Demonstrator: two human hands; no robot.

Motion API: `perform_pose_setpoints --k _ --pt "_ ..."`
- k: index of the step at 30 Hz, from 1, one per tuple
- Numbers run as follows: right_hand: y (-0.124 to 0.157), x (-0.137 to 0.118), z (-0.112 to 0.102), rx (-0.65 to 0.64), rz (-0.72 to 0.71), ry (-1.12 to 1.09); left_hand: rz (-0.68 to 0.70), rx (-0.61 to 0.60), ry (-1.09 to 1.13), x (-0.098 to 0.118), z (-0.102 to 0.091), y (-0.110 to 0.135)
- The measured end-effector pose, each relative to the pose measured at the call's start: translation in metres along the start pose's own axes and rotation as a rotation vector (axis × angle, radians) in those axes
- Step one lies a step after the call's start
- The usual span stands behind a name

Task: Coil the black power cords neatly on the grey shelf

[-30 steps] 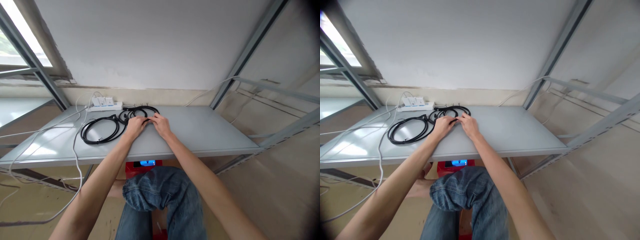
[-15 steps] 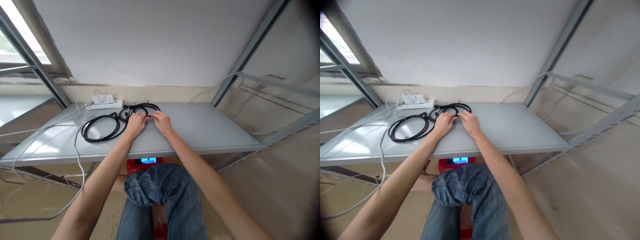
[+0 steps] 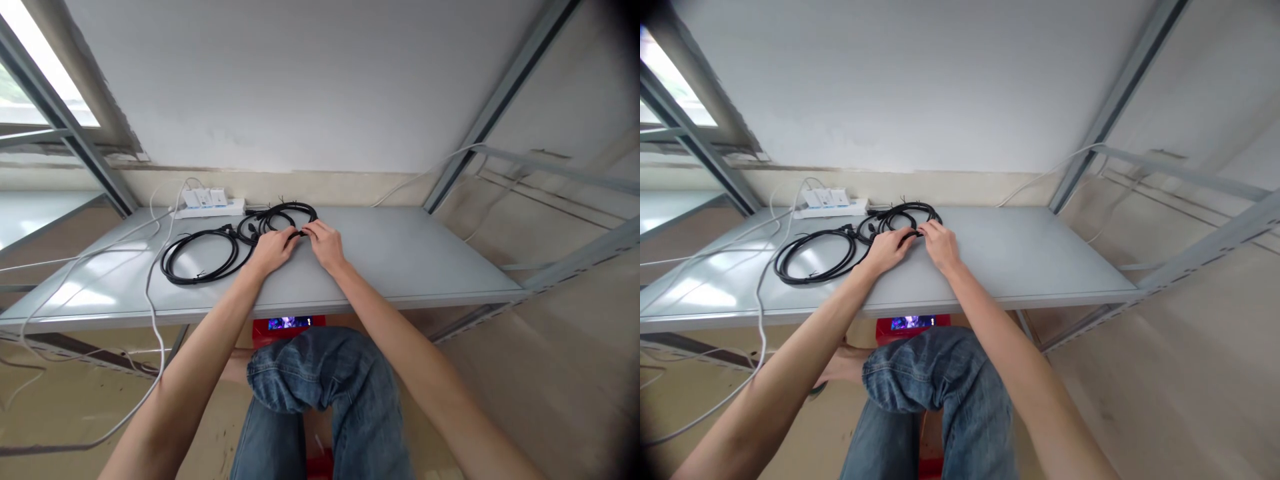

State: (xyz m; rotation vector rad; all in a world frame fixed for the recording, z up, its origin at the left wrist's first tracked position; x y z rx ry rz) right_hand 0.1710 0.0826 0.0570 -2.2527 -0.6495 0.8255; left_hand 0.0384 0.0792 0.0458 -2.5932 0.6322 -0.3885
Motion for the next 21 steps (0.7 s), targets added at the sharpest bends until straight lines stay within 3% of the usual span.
perform_pose_setpoints --k 9,16,21 --pt "0.003 -0.015 0.007 -0.043 -0.105 0.011 0.014 0.017 0.013 0.001 -0.003 0.0" --pt "0.007 -0.031 -0.002 0.068 -0.273 -0.072 -0.031 -0.03 -0.002 0.001 -0.001 0.001" --pt "0.006 -0.032 -0.002 0.071 -0.279 -0.094 -0.047 -0.04 -0.011 -0.002 0.0 0.0"
Point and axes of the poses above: each hand's wrist, its own y-axis away from the middle knuckle, its own z-axis out of the palm, x = y × z, the point moved 10 cm from there along -y, towards the middle knuckle, and after that the axes turned 1 degree about x, right-handed, at the moved point
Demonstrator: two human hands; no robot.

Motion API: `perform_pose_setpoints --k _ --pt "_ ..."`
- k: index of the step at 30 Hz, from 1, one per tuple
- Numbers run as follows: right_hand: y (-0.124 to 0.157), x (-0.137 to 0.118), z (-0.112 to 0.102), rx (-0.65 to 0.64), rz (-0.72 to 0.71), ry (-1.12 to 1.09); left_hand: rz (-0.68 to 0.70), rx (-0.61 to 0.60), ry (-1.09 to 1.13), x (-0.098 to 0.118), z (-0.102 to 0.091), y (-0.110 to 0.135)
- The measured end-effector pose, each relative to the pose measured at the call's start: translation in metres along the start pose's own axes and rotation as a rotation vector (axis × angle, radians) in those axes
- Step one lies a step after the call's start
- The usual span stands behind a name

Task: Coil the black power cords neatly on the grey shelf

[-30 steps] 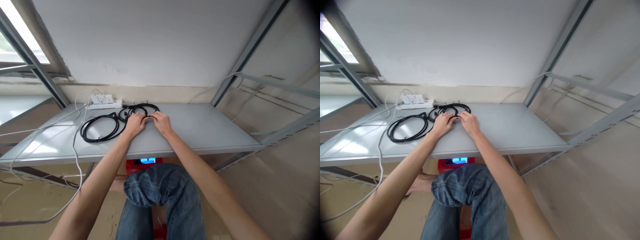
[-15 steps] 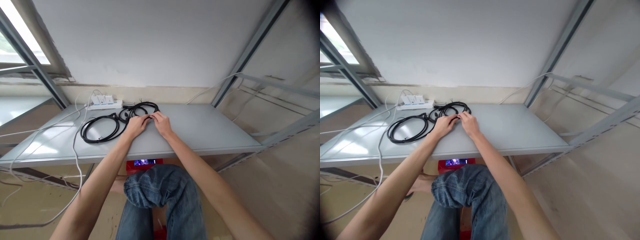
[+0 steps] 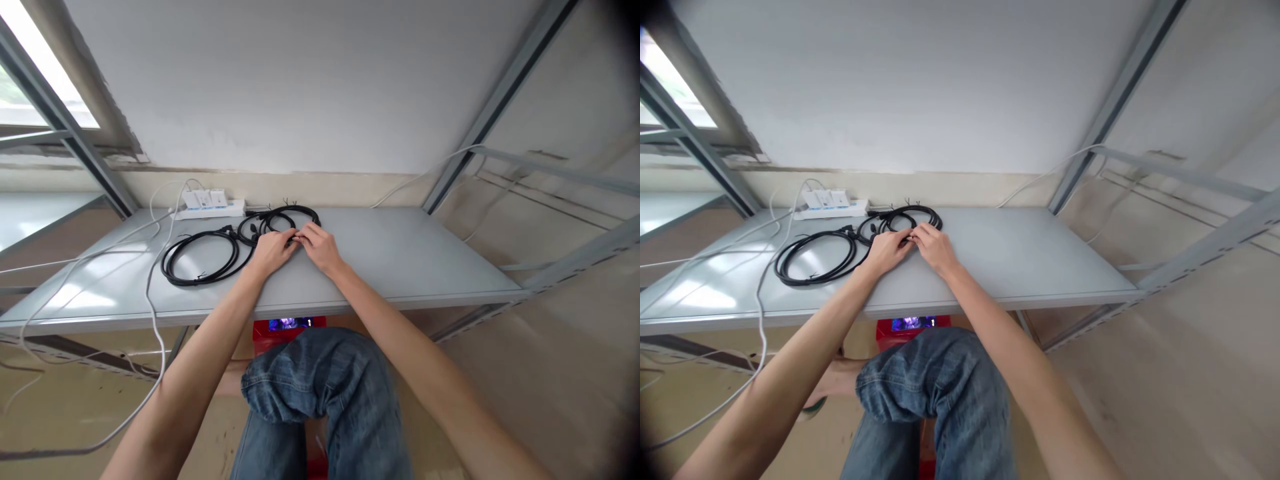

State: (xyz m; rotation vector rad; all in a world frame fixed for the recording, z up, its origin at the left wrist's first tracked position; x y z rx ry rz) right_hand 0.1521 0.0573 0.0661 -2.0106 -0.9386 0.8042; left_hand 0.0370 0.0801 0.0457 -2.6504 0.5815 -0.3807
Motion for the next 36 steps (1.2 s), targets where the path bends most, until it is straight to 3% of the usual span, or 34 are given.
perform_pose_setpoints --k 12,28,36 --pt "-0.001 0.008 -0.008 0.031 0.115 -0.017 0.012 0.048 0.022 0.007 -0.005 -0.001" --pt "-0.006 -0.003 -0.01 0.011 0.075 -0.052 0.012 0.057 -0.013 0.012 -0.007 -0.001" --pt "-0.007 -0.007 0.002 -0.104 0.034 -0.087 -0.001 -0.065 -0.051 0.012 0.001 0.0"
Point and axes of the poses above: each hand's wrist, its own y-axis away from the middle knuckle, its own z-axis out of the palm, x = y × z, the point moved 10 cm from there along -y, towards the middle knuckle, and after that the axes turned 1 degree about x, right-handed, at the moved point
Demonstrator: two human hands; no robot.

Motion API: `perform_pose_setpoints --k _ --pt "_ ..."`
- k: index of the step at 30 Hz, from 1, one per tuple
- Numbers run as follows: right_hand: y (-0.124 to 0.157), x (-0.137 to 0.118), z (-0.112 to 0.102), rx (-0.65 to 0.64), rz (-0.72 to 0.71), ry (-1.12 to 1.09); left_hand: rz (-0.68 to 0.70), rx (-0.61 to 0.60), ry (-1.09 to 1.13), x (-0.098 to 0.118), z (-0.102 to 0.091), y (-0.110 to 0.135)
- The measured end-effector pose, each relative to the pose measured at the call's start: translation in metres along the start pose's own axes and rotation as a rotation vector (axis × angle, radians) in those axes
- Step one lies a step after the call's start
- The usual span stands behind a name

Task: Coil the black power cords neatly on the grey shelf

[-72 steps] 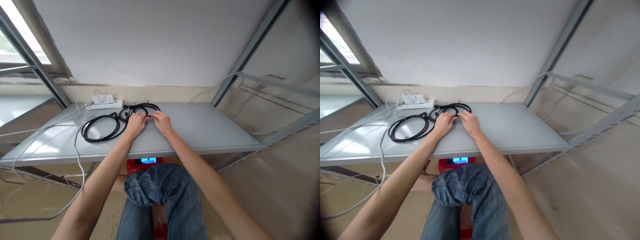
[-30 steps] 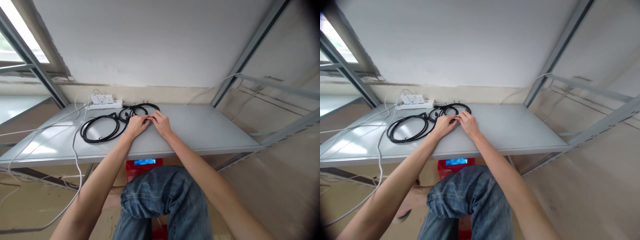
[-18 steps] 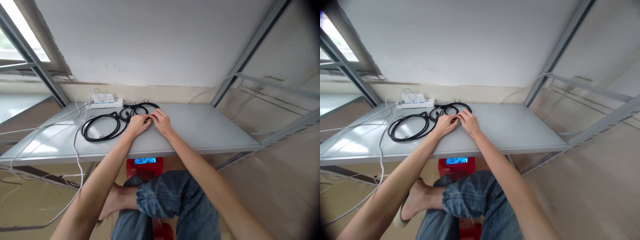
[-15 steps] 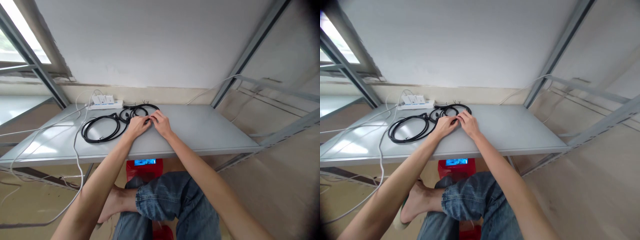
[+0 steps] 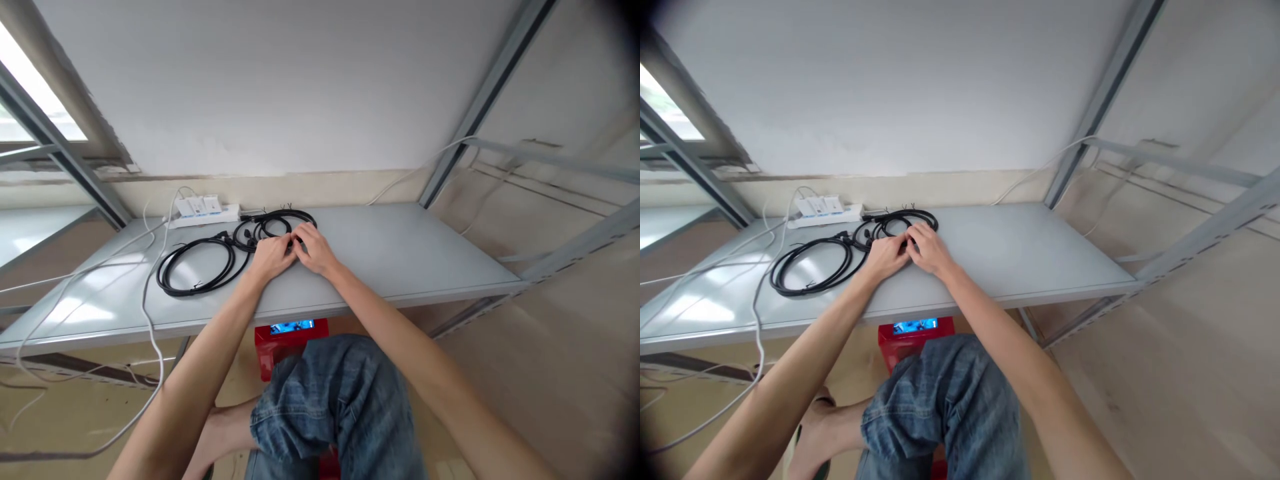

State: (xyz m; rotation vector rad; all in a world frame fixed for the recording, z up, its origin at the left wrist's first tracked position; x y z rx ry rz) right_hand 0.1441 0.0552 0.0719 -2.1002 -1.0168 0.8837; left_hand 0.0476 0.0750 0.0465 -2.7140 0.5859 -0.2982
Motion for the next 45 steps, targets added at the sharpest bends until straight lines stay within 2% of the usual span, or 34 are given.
perform_pose_setpoints --k 10,14,29,37,45 --pt "0.001 0.003 0.001 0.0 0.037 -0.086 -0.024 -0.056 -0.017 -0.002 0.001 0.004" --pt "0.001 0.008 0.0 0.032 0.051 -0.088 -0.01 -0.053 -0.007 -0.002 0.003 0.004" --pt "0.001 0.011 0.002 0.021 0.035 -0.099 0.022 -0.067 -0.011 0.004 0.006 0.005" --pt "0.004 0.023 0.002 -0.004 0.097 -0.009 0.08 -0.099 -0.026 0.014 0.01 0.003" --pt "0.002 0.017 0.0 -0.011 0.06 -0.029 0.079 -0.082 0.028 0.013 0.009 0.002"
Point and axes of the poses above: each hand's wrist, its own y-axis away from the middle knuckle, its own z-axis out of the palm, x = y × z, the point moved 10 cm from there along -y, towards the middle knuckle, and after that the axes turned 1 degree about x, right-handed, at the moved point
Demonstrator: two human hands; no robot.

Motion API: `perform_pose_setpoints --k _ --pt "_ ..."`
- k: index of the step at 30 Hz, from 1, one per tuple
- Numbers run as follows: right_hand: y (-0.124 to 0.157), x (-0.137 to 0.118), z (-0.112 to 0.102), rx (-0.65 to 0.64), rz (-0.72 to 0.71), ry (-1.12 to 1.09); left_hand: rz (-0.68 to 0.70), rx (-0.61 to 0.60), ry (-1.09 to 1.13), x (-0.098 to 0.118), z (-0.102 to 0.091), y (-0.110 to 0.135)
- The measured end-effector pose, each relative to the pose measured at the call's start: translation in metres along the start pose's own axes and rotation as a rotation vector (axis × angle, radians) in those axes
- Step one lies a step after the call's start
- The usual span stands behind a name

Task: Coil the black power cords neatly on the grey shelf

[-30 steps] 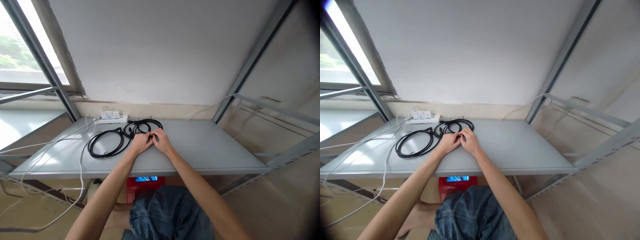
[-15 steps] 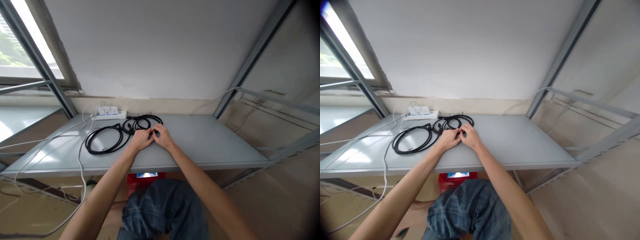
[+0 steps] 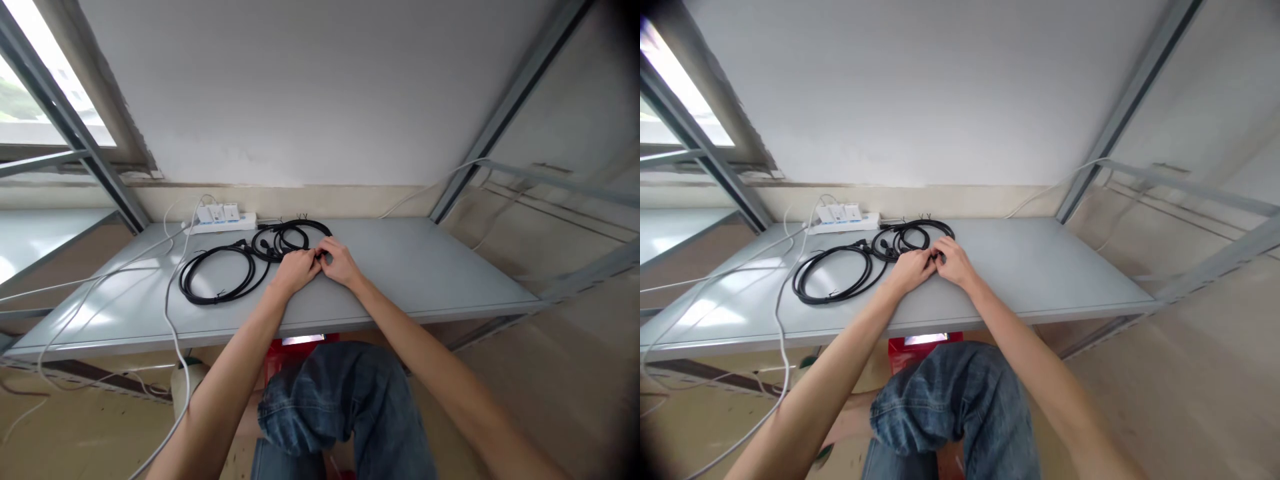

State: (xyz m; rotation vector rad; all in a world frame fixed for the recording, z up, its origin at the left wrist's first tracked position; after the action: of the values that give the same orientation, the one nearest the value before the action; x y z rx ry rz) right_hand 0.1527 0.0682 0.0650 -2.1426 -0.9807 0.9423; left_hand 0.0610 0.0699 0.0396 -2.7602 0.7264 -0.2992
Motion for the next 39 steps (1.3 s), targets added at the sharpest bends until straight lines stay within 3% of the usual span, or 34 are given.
perform_pose_setpoints --k 15,26,39 --pt "-0.002 -0.002 -0.005 0.027 0.018 -0.065 -0.012 0.12 0.042 -0.014 -0.005 0.0" --pt "-0.001 0.011 0.008 -0.029 0.101 -0.078 -0.034 0.164 0.092 -0.019 -0.013 -0.002" --pt "0.001 0.005 0.012 -0.096 0.055 -0.127 -0.032 0.258 0.267 -0.029 -0.013 -0.002"
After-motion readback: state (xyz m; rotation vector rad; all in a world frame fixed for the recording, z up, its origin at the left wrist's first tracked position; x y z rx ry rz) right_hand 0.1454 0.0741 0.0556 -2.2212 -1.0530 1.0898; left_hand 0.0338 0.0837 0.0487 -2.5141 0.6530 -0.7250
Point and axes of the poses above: each hand's wrist, its own y-axis away from the middle knuckle, its own z-axis out of the palm, x = y × z, the point moved 10 cm from there along -y, towards the middle knuckle, and after that the axes turned 1 degree about x, right-handed, at the moved point
